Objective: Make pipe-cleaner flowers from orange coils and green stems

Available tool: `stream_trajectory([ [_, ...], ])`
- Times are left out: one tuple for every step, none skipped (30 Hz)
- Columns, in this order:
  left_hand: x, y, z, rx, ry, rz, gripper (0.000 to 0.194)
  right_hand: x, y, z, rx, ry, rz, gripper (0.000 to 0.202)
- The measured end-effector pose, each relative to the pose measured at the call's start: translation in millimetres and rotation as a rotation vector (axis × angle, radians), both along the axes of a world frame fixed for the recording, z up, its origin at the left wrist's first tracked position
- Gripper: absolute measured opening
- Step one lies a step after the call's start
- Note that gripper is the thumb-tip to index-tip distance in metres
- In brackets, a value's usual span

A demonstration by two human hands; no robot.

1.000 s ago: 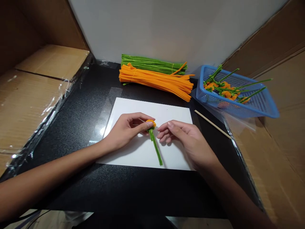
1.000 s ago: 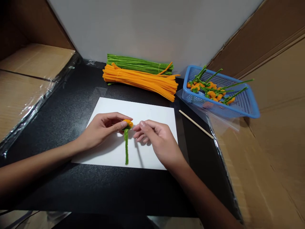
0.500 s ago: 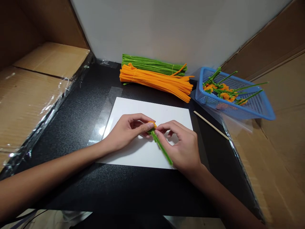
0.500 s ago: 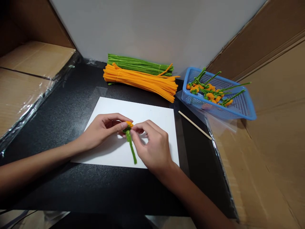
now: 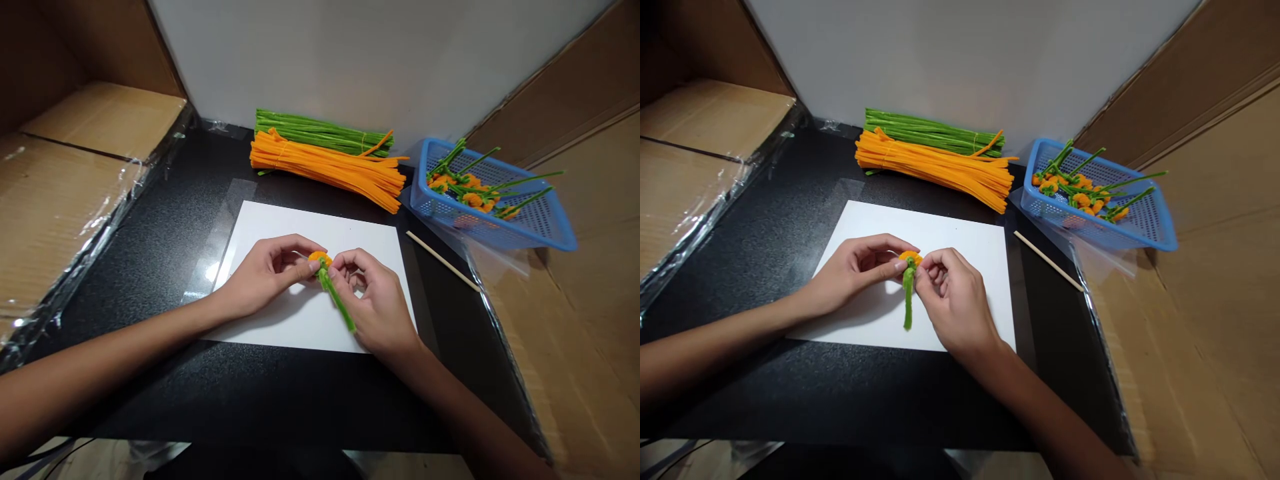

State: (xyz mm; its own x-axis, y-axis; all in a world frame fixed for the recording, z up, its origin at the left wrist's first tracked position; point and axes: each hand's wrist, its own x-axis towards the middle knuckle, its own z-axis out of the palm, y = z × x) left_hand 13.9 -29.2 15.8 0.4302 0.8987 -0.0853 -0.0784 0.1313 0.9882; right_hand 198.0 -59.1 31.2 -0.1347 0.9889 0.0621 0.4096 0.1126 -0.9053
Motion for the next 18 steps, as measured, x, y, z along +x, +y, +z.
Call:
stream_trajectory([
  [-0.2,0.1,0.0,0.007,0.005,-0.004,0.028,0.0,-0.1,-0.1,-0.012,0.009,-0.004,0.011],
  [-0.2,0.3,0.1,0.014,0.008,-0.002,0.030,0.0,-0.3,-0.3,-0.028,0.018,-0.005,0.011],
  [-0.2,0.4,0.3,0.020,0.010,0.004,0.030,0.1,-0.4,-0.5,-0.047,0.023,-0.003,0.012],
  [0.0,0.5,0.5,0.025,0.013,0.014,0.030,0.3,-0.3,-0.8,-0.064,0.023,0.000,0.012],
  [0.3,0.5,0.6,0.030,0.019,0.026,0.028,0.5,-0.1,-1.1,-0.083,0.017,0.003,0.013],
  [0.6,0.4,0.7,0.035,0.025,0.036,0.027,0.9,0.3,-1.4,-0.102,0.012,0.007,0.013],
  [1.0,0.2,0.6,0.040,0.030,0.041,0.026,1.2,0.8,-1.7,-0.121,0.014,0.012,0.014],
  [1.3,0.0,0.4,0.045,0.032,0.043,0.025,1.7,1.5,-1.9,-0.143,0.024,0.017,0.014],
  [1.5,-0.2,0.2,0.053,0.034,0.042,0.025,2.0,2.1,-1.9,-0.166,0.040,0.024,0.015],
  [1.6,-0.4,0.0,0.062,0.036,0.039,0.025,2.4,2.7,-1.9,-0.188,0.060,0.032,0.016],
  [1.6,-0.6,-0.1,0.072,0.041,0.035,0.025,2.6,3.1,-1.8,-0.203,0.076,0.040,0.017],
  [1.3,-0.7,-0.1,0.080,0.043,0.031,0.024,2.7,3.3,-1.6,-0.208,0.082,0.044,0.017],
  [1.0,-0.8,0.1,0.083,0.040,0.026,0.024,2.7,3.2,-1.5,-0.201,0.077,0.044,0.017],
  [0.6,-0.9,0.3,0.082,0.031,0.020,0.024,2.6,2.9,-1.4,-0.182,0.064,0.041,0.017],
  [0.1,-0.9,0.6,0.079,0.021,0.013,0.025,2.4,2.5,-1.3,-0.152,0.043,0.033,0.015],
  [-0.2,-1.1,0.9,0.078,0.010,0.006,0.025,2.2,1.9,-1.4,-0.116,0.019,0.024,0.014],
  [-0.4,-1.3,1.1,0.084,0.001,-0.001,0.025,2.0,1.4,-1.4,-0.083,-0.005,0.015,0.013],
  [-0.4,-1.8,1.1,0.100,0.000,-0.008,0.025,1.8,1.0,-1.5,-0.055,-0.024,0.005,0.012],
])
